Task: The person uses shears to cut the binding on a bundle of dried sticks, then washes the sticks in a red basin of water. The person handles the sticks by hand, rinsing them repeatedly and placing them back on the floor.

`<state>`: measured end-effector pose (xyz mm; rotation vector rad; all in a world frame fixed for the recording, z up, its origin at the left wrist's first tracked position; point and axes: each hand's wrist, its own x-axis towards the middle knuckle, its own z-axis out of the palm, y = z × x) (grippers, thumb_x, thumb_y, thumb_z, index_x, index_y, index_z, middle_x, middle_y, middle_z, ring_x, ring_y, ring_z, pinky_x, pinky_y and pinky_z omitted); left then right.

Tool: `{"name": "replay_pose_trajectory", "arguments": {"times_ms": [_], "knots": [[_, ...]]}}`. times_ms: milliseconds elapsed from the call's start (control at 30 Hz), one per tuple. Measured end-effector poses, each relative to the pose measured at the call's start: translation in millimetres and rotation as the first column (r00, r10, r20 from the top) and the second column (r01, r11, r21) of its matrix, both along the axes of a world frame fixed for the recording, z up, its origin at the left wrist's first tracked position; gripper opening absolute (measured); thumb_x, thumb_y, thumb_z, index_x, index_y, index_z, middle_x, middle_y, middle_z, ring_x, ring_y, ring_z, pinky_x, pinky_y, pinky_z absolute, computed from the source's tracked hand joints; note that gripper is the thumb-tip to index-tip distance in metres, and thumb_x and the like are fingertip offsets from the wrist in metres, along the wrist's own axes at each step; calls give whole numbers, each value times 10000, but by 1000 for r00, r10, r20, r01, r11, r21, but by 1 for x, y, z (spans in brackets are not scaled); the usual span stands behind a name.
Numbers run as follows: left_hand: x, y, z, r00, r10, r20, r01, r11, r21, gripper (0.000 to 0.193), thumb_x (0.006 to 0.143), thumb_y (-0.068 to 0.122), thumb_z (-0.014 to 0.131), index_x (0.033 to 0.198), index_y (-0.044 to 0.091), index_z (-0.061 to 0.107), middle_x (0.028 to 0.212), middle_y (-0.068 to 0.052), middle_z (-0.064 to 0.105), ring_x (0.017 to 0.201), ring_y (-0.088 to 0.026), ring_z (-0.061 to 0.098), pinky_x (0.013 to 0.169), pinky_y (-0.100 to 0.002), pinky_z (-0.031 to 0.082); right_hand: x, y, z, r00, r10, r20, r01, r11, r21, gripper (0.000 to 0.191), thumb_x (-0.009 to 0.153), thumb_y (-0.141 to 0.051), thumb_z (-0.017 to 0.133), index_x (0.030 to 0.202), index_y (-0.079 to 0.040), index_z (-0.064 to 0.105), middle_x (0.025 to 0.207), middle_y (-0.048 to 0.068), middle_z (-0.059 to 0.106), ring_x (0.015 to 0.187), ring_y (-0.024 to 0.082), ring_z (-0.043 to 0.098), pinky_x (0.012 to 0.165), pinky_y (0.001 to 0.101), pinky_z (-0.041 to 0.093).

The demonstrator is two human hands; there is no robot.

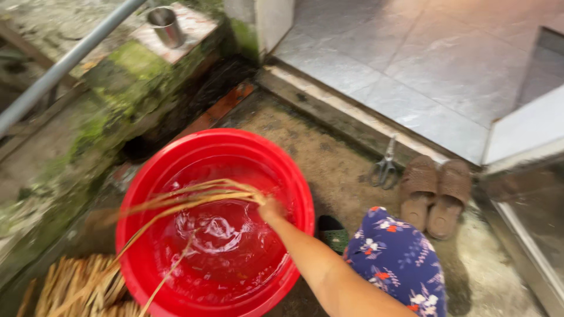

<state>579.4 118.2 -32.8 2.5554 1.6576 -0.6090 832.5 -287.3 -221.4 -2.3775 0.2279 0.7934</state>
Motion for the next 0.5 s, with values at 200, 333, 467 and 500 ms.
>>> {"name": "replay_pose_trajectory", "arguments": {"times_ms": [200,333,467,500], "knots": [[-120,8,50,889,66,454,-39,997,-68,279,1013,281,674,1271,186,722,970,-68,751,870,-154,688,734,-336,509,-56,40,-41,991,117,-62,-114,992,52,396,1093,-324,473,1399,-82,539,1326,266,582,1202,433,599,1003,518,472],[-94,-12,73,780,-28,626,144,980,-136,267,1048,287,661,1276,169,736,959,-87,752,858,-150,677,715,-332,497,-71,58,-73,905,265,-334,-177,946,272,398,1098,-415,505,1301,-95,625,1158,208,667,1016,332,617,907,465,493],[-39,-67,105,673,-251,696,521,828,-205,243,980,253,683,1185,149,762,946,-45,782,833,-174,681,733,-320,525,-45,37,-69,844,251,-474,-134,954,267,352,1000,-405,608,1199,-119,662,995,122,701,769,228,625,715,428,525],[-26,-78,110,698,-251,671,540,799,-262,238,959,247,682,1162,158,769,935,-49,789,828,-197,700,711,-341,529,-38,27,-65,890,155,-429,-45,966,255,343,994,-400,592,1171,-119,675,954,116,689,716,223,612,650,425,511]]}}
